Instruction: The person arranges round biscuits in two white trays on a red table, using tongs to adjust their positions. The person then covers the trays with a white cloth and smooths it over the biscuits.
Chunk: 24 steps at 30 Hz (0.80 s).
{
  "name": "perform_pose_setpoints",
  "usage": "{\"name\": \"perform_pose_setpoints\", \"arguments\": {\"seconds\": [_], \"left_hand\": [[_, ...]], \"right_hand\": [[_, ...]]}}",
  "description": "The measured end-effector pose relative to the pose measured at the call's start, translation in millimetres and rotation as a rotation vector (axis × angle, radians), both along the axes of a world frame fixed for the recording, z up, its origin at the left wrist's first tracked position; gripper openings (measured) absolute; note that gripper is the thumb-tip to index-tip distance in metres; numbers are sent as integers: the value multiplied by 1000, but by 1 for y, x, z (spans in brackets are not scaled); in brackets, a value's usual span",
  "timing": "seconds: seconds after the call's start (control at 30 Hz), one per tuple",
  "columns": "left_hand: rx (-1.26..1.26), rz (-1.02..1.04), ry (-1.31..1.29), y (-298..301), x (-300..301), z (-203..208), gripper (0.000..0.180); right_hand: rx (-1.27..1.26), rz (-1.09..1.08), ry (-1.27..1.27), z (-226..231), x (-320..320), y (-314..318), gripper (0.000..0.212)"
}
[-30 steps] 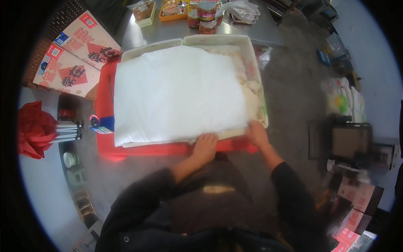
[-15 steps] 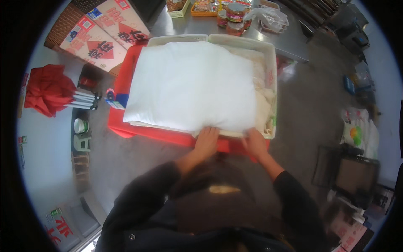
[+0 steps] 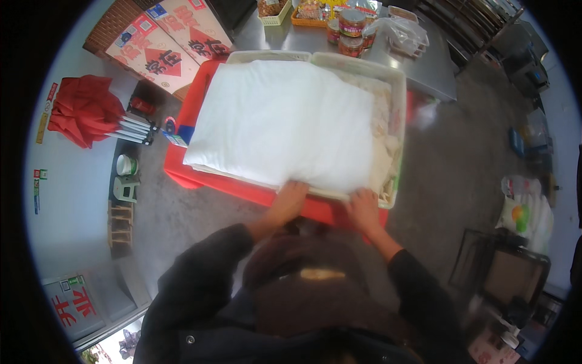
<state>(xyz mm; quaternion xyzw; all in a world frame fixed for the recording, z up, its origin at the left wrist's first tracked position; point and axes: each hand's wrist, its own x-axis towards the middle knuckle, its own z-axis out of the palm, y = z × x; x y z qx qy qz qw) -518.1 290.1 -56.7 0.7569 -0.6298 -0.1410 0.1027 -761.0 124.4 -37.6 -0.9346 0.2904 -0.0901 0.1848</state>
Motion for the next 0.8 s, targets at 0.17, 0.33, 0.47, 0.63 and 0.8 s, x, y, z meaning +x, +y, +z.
{"name": "perform_pose_setpoints", "arguments": {"seconds": [0.17, 0.33, 0.47, 0.63, 0.8], "left_hand": [[-70, -63, 8, -10, 10, -8, 27], [-141, -31, -55, -15, -6, 13, 28], [-58, -21, 10, -11, -3, 11, 25], [6, -14, 109, 9, 21, -10, 28], [-100, 11, 185, -9, 14, 23, 36]], "right_hand": [[6, -43, -28, 13, 6, 15, 29], [1, -11, -73, 1, 10, 14, 36], [19, 1, -8, -2, 11, 4, 42], [156, -203, -114, 1, 34, 18, 43], [630, -1021, -237, -56, 38, -82, 57]]}}
